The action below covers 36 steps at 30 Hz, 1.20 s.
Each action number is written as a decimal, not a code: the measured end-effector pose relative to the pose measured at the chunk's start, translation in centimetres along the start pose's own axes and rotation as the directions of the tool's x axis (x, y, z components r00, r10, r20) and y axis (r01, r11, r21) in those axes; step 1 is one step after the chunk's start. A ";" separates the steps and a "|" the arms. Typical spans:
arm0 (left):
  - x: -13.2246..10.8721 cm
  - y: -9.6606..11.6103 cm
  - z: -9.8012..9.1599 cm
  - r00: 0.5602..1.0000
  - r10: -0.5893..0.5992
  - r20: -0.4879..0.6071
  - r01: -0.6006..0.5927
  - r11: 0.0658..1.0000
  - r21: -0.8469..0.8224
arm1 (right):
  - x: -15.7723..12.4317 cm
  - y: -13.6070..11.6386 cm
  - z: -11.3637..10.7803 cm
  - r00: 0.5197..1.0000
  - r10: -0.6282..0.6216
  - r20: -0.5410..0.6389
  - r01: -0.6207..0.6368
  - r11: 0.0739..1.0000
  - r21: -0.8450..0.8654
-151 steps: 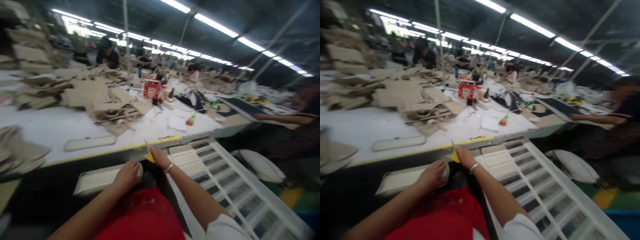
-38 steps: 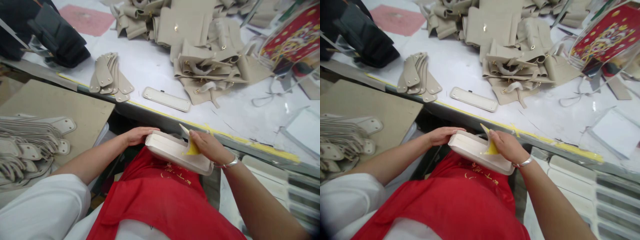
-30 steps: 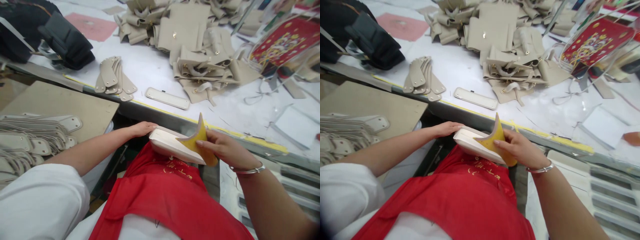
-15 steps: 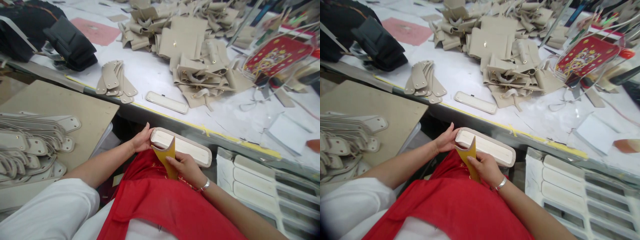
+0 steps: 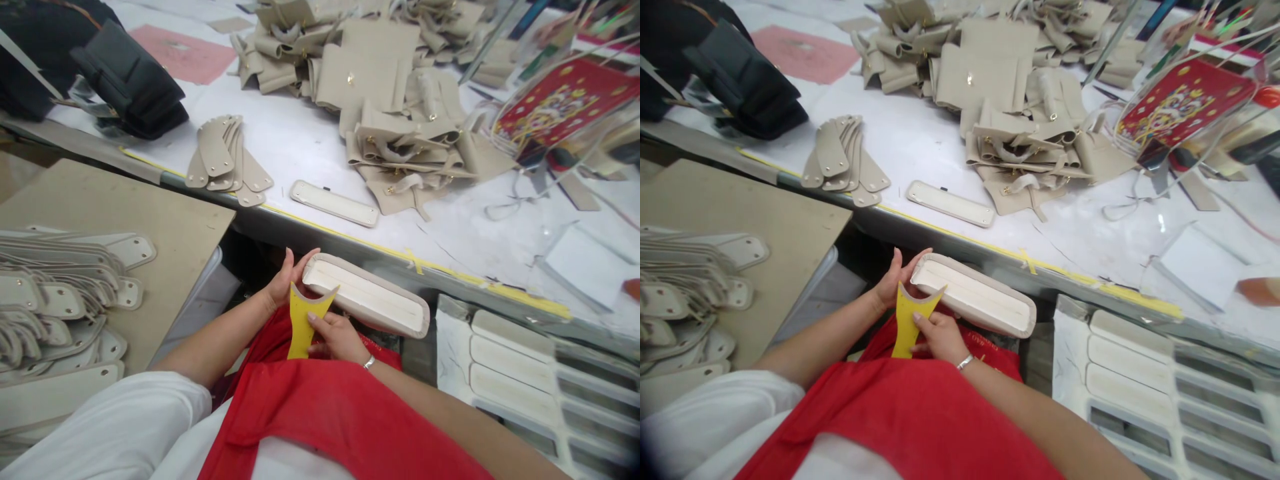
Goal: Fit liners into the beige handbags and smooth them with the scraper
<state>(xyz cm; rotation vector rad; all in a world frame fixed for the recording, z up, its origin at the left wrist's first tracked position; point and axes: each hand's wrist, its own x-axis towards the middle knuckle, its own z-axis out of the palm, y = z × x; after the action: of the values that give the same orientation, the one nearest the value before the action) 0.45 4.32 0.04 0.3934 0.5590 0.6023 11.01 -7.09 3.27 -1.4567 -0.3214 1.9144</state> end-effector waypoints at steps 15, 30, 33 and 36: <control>0.6 0.4 -1.0 0.991 0.073 -0.113 -0.049 0.979 0.196 | 2.7 -0.8 1.9 0.987 0.114 0.117 -0.134 0.975 0.177; 1.6 1.0 0.6 0.956 0.124 -0.264 0.034 0.851 0.524 | 2.9 -1.0 -0.2 0.966 0.051 0.252 -0.125 0.950 0.286; 1.6 0.7 0.7 0.948 0.150 -0.280 0.032 0.832 0.554 | 2.9 -0.8 -0.4 0.965 0.046 0.256 -0.135 0.929 0.344; 1.6 0.4 0.8 0.938 0.196 -0.288 0.025 0.788 0.616 | 2.7 -0.9 -0.7 0.964 0.072 0.255 -0.157 0.931 0.330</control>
<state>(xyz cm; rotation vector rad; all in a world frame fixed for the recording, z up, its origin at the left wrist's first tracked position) 1.90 5.45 0.25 0.9507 1.0840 0.5695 11.71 -4.80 1.58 -1.0332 0.0002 2.1192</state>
